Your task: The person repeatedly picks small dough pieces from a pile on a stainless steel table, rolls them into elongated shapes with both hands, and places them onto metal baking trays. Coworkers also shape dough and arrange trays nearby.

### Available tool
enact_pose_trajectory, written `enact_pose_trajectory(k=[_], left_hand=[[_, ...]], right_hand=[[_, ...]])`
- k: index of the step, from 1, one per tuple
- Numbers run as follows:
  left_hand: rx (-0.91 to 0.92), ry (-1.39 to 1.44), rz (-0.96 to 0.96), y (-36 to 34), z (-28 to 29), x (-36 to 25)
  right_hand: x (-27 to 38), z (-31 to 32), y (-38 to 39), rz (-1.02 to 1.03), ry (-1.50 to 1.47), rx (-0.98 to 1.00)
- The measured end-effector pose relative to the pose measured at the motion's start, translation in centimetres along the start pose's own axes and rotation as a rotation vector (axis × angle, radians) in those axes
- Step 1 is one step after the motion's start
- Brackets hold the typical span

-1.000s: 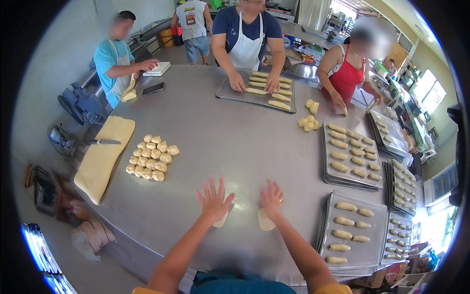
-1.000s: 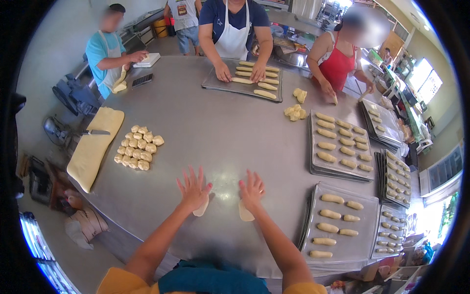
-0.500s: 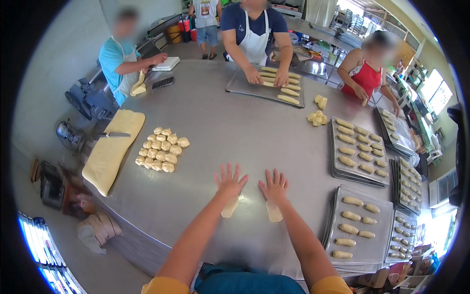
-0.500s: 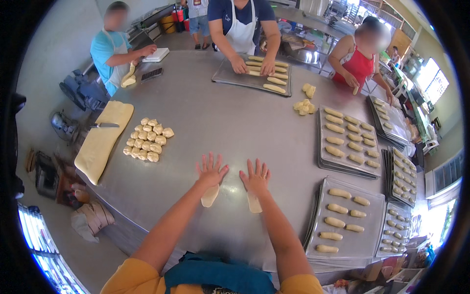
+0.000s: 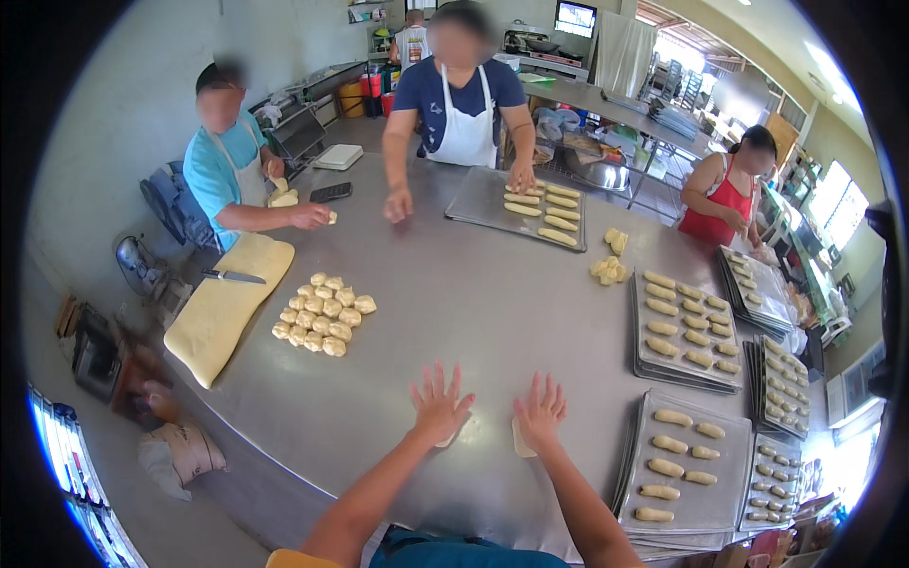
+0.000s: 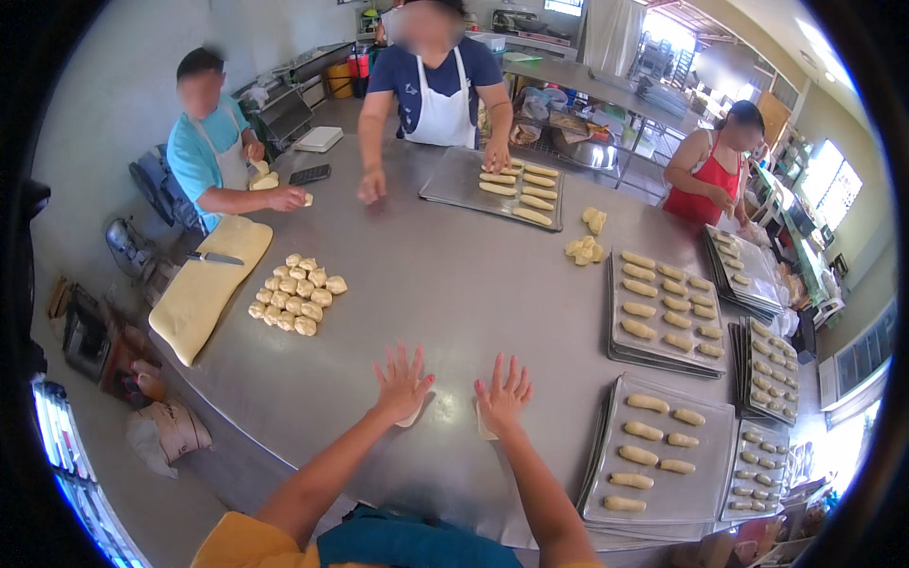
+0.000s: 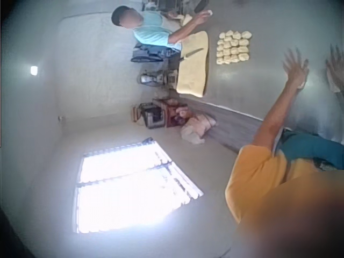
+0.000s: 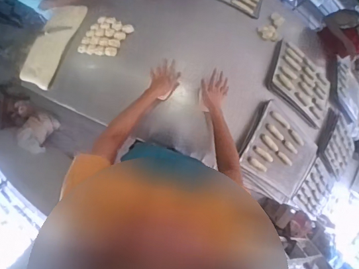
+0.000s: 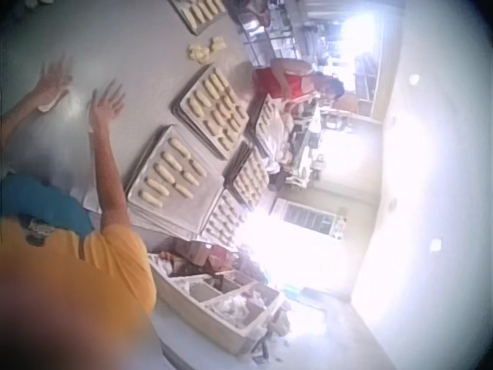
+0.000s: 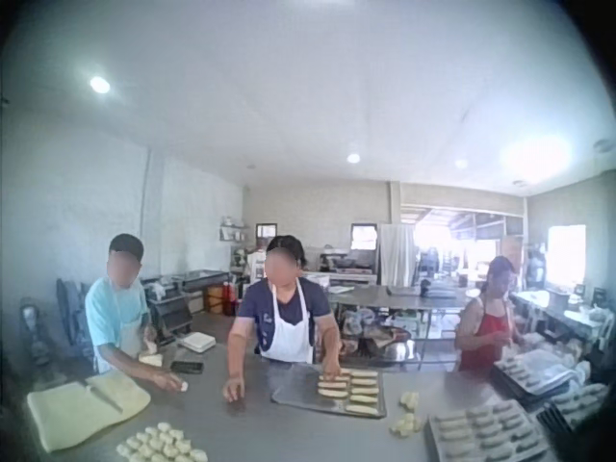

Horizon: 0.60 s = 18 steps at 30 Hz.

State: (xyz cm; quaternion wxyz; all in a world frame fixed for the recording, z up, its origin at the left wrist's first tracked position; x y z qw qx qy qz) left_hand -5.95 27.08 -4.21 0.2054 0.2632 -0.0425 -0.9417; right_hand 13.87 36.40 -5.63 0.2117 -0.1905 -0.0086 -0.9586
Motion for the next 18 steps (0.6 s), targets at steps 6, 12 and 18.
enact_pose_trajectory(k=[6, 12, 18], left_hand=[[0.053, -0.192, 0.011, -3.6, -1.6, -0.6], [-0.202, -0.221, -0.169, -4.4, -2.1, -0.6], [-0.030, 0.038, -0.216, -3.5, -4.0, 1.0]], right_hand=[[1.2, -0.5, -2.6, 0.094, 0.102, -0.022], [0.5, -2.9, -3.2, 0.124, 0.109, 0.067], [-1.3, -4.6, -2.4, 0.280, 0.077, 0.281]])
Point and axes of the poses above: each hand's wrist, its own y-axis away from the middle knuckle, its own z-axis out of the back of the hand, x = y × z, the point moved 7 cm from there along -y, towards the middle knuckle, and after that the axes turned 5 degrees about y, right-handed, at the moved point
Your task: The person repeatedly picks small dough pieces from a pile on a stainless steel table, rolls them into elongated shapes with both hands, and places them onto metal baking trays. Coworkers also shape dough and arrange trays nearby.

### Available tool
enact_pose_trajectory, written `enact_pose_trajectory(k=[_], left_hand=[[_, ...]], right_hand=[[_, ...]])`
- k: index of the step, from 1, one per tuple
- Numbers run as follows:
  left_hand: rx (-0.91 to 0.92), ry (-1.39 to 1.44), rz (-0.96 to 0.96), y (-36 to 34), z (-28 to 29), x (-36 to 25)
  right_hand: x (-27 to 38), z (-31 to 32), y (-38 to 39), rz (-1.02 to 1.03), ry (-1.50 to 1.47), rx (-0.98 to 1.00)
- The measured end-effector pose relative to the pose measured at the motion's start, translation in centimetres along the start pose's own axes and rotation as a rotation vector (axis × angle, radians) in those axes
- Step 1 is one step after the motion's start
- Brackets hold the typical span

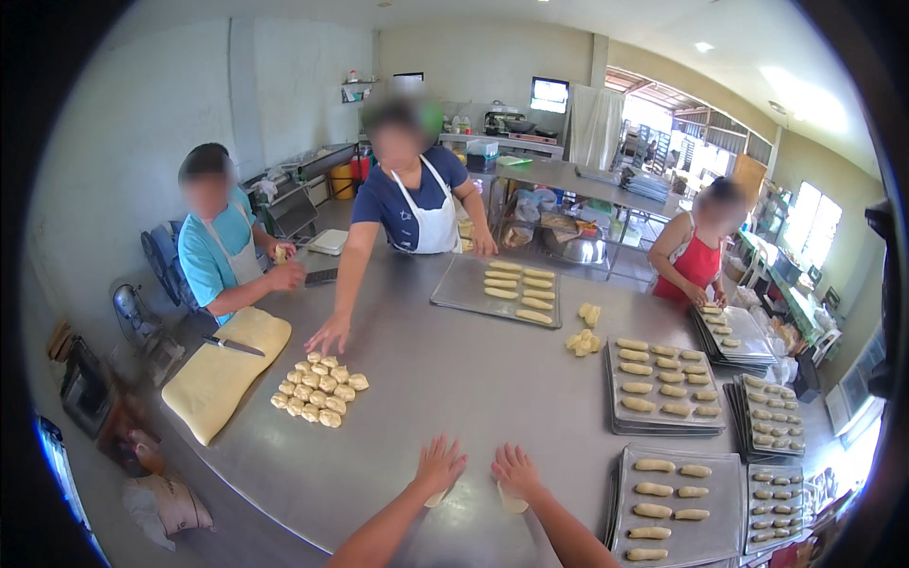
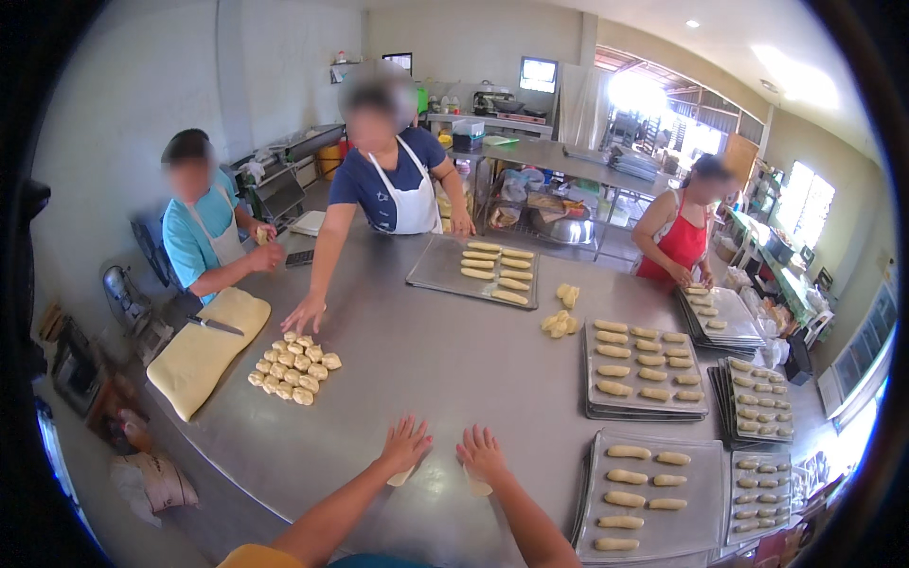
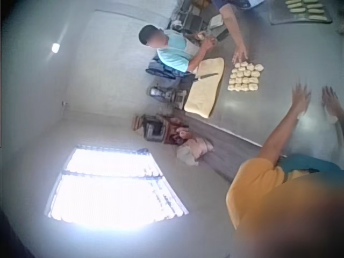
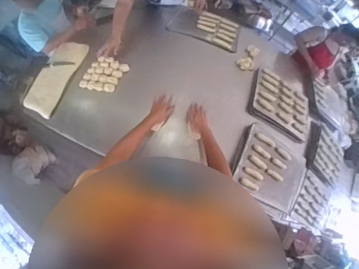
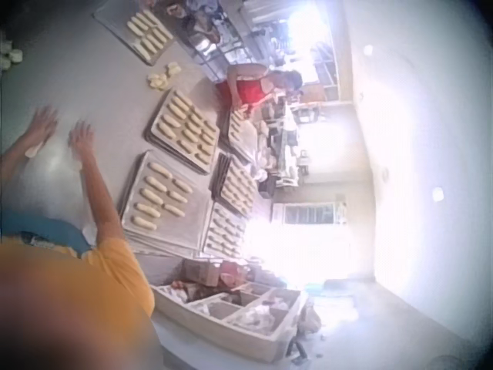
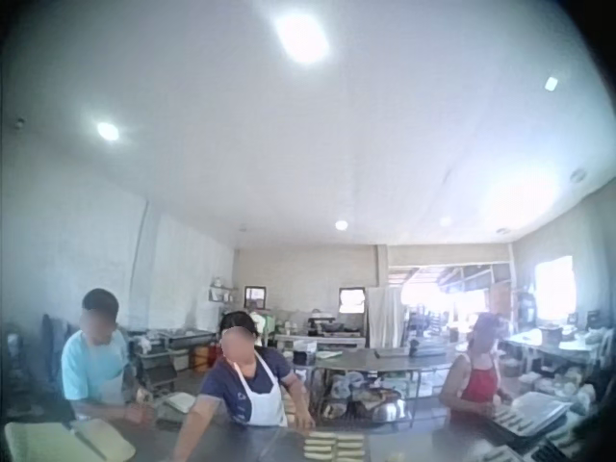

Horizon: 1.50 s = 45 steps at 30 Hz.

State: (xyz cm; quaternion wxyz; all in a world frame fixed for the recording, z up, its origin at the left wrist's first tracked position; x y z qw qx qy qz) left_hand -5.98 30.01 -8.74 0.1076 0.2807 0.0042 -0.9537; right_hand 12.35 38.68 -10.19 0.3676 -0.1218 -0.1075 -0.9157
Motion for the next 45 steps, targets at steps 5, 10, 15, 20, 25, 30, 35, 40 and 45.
enact_pose_trajectory(k=[5, 10, 15, 20, 25, 30, 35, 40, 45], left_hand=[[0.023, -0.035, -0.175, 4.1, 0.9, -0.9], [0.089, 0.076, -0.166, 6.1, 3.0, -1.6], [-0.167, 0.046, -0.284, 10.5, 3.7, -2.2], [-0.010, -0.223, -0.325, 11.3, 4.3, -3.4], [0.043, 0.196, 0.032, 4.5, 9.0, -3.5], [-0.237, 0.043, -0.078, 1.9, 7.6, -5.3], [-0.083, -0.086, 0.065, 1.3, 2.8, -3.0], [-0.044, -0.098, -0.026, 1.5, 2.0, -2.4], [0.102, -0.178, -0.169, 5.4, 1.7, -2.5]], right_hand=[[1.0, 0.8, 4.5, 0.141, -0.106, 0.038], [2.1, 3.4, 6.0, 0.070, -0.008, 0.030], [4.0, 4.5, 10.2, 0.112, -0.038, -0.192], [5.7, 5.9, 11.5, 0.128, -0.009, -0.293], [2.9, 11.7, 4.9, -0.119, -0.301, -0.261], [4.0, 11.1, 2.7, -0.248, -0.075, -0.550], [3.2, 5.4, 2.1, -0.235, 0.062, -0.377], [3.1, 4.4, 2.9, -0.175, -0.047, -0.371], [4.9, 2.8, 7.7, -0.097, 0.007, -0.357]])
Point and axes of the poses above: each hand's wrist, its own y-axis away from the middle knuckle, its own z-axis out of the back of the hand, x = y × z, the point moved 7 cm from there along -y, towards the middle knuckle, and after that the axes turned 5 degrees about y, right-handed, at the moved point
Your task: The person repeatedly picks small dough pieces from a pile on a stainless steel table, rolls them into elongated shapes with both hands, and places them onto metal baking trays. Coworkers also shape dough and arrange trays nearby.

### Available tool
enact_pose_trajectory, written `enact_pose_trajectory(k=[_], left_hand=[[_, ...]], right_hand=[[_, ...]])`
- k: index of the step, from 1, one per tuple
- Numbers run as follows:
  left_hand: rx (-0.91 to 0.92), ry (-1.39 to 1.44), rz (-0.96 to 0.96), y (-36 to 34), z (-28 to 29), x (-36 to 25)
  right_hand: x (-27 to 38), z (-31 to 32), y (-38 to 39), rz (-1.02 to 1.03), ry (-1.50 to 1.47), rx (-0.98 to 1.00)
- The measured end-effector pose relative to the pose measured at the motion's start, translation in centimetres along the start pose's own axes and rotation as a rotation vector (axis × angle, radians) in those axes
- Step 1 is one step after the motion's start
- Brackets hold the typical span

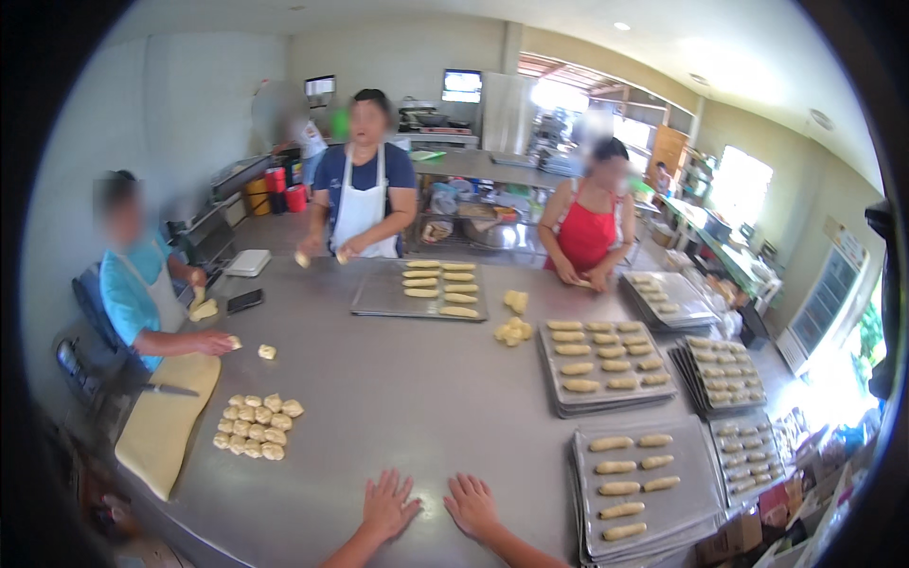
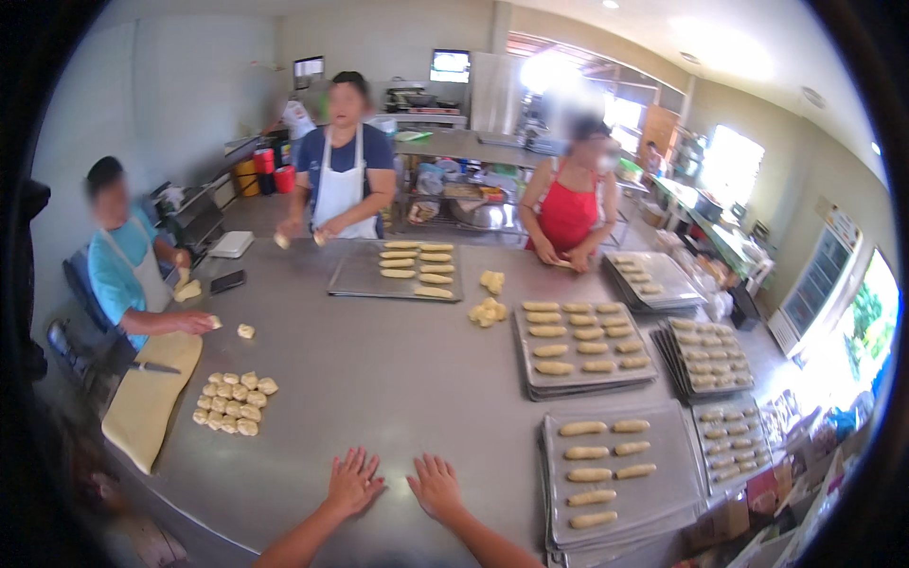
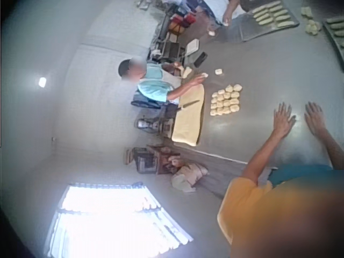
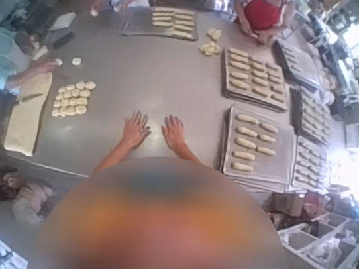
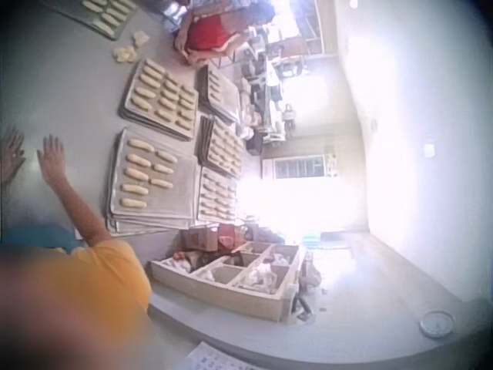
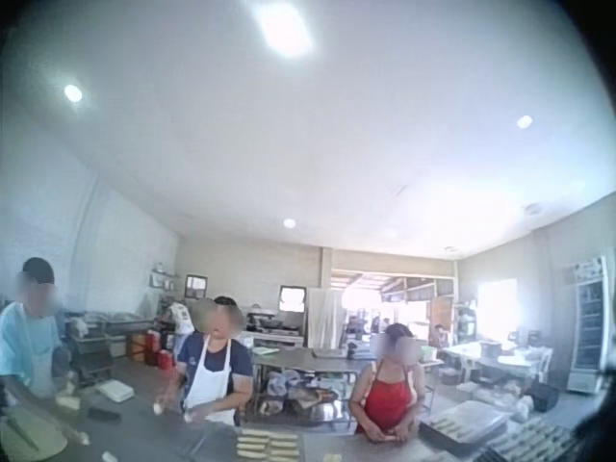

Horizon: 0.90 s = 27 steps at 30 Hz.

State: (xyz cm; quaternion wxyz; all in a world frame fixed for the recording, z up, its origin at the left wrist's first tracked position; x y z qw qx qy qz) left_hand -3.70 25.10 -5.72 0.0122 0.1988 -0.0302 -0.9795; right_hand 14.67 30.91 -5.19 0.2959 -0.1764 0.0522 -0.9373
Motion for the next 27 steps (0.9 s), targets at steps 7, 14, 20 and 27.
enact_pose_trajectory(k=[7, 14, 20, 27], left_hand=[[0.001, 0.064, 0.060, 9.6, -0.7, -1.7], [-0.135, -0.070, 0.216, 0.2, 1.5, 0.3], [-0.307, 0.032, 0.262, -10.1, 3.6, 4.0], [-0.158, 0.090, 0.270, -12.2, 3.7, 5.8]], right_hand=[[2.4, 0.5, 9.7, -0.002, -0.071, 0.078], [1.9, 0.0, 0.5, -0.112, 0.174, 0.124], [-2.0, -2.7, -9.6, -0.245, 0.023, -0.058], [-6.2, -3.3, -11.6, -0.556, 0.033, -0.085]])
Point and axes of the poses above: each hand's wrist, its own y-axis away from the middle knuckle, its own z-axis out of the back of the hand, x = y × z, the point moved 7 cm from there along -y, towards the middle knuckle, and after that the axes turned 5 degrees about y, right-handed, at the moved point
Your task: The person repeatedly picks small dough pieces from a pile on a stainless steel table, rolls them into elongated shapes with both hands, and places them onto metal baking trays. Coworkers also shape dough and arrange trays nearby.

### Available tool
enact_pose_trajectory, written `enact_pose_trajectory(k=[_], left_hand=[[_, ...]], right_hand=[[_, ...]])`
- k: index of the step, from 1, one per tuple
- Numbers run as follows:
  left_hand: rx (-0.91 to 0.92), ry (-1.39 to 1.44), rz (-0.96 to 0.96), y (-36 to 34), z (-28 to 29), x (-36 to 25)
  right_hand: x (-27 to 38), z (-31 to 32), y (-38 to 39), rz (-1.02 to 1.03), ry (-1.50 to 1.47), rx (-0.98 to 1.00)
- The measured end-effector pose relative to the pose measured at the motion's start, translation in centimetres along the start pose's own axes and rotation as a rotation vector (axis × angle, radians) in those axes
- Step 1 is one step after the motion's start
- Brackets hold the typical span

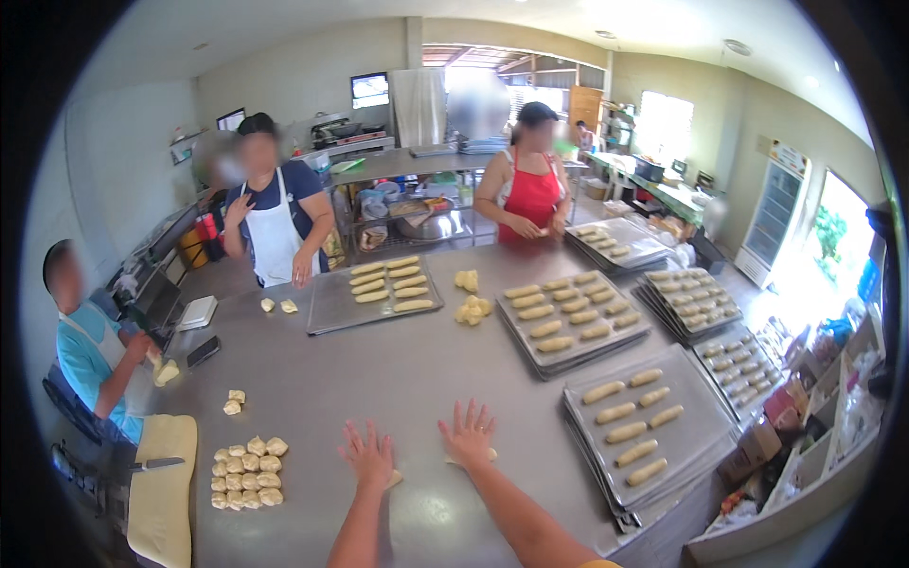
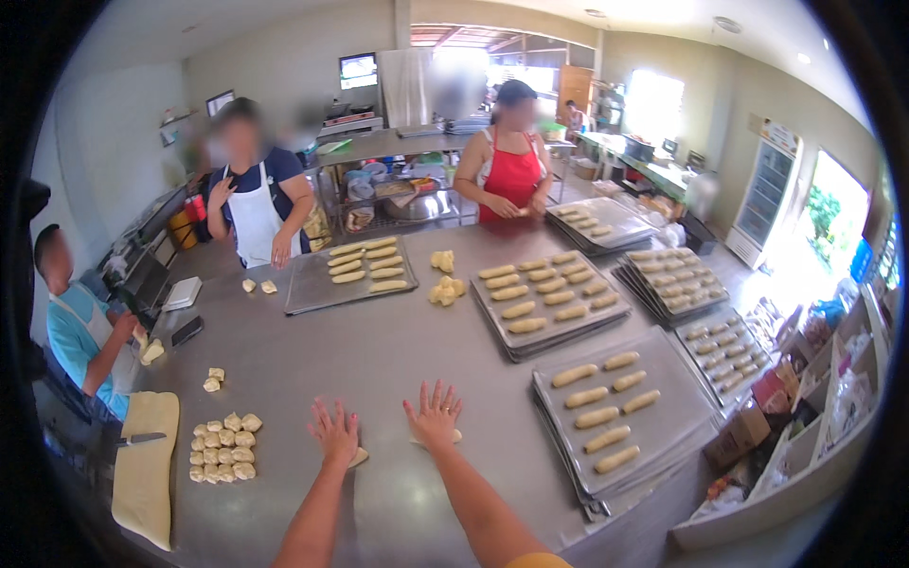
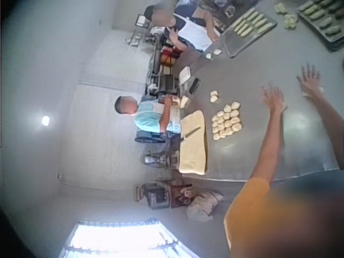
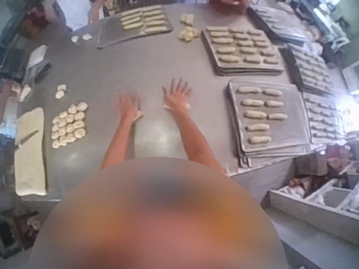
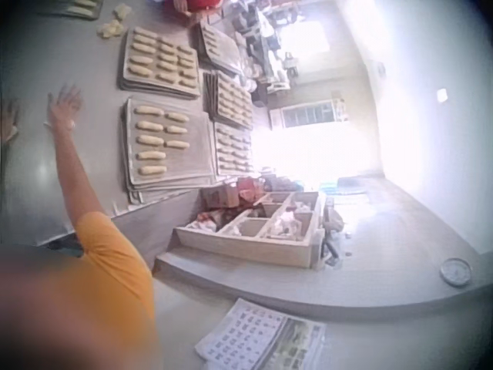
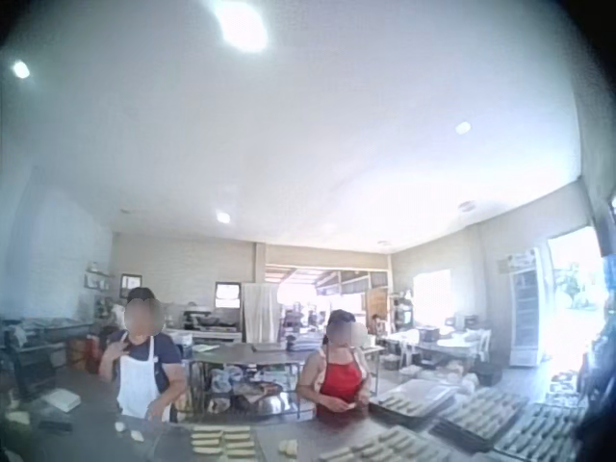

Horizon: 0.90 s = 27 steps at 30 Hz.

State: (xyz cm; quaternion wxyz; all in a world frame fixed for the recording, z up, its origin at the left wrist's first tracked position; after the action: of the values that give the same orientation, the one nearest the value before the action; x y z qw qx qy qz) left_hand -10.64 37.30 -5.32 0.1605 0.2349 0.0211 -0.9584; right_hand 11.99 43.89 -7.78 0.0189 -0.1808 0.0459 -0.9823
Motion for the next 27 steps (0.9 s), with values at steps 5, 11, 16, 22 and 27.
enact_pose_trajectory(k=[5, 11, 16, 22, 27], left_hand=[[0.164, -0.137, 0.012, 5.2, -1.5, 0.3], [0.186, -0.111, -0.082, 14.6, -1.2, 0.2], [0.046, -0.083, -0.156, 22.0, -0.9, 0.2], [-0.020, -0.039, -0.228, 28.0, -1.5, 0.3], [-0.036, -0.028, -0.195, 29.2, -1.8, 0.3]], right_hand=[[0.2, 1.2, 7.0, 0.013, 0.218, 0.179], [-0.2, 2.5, 15.7, 0.175, 0.199, 0.137], [-1.1, 4.3, 22.4, 0.318, 0.108, -0.005], [-2.3, 5.1, 26.8, 0.343, 0.099, 0.020], [-2.1, 5.1, 27.8, 0.324, 0.067, 0.080]])
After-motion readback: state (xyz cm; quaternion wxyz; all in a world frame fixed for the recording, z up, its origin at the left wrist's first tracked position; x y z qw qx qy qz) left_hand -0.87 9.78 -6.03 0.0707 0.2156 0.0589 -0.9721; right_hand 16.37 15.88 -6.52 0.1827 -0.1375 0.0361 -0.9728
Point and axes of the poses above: each hand's wrist, its own y-axis away from the middle knuckle, its own z-axis out of the back of the hand, x = y × z, the point moved 7 cm from there along -y, towards the middle knuckle, and after that the axes turned 5 degrees about y, right-handed, at the moved point
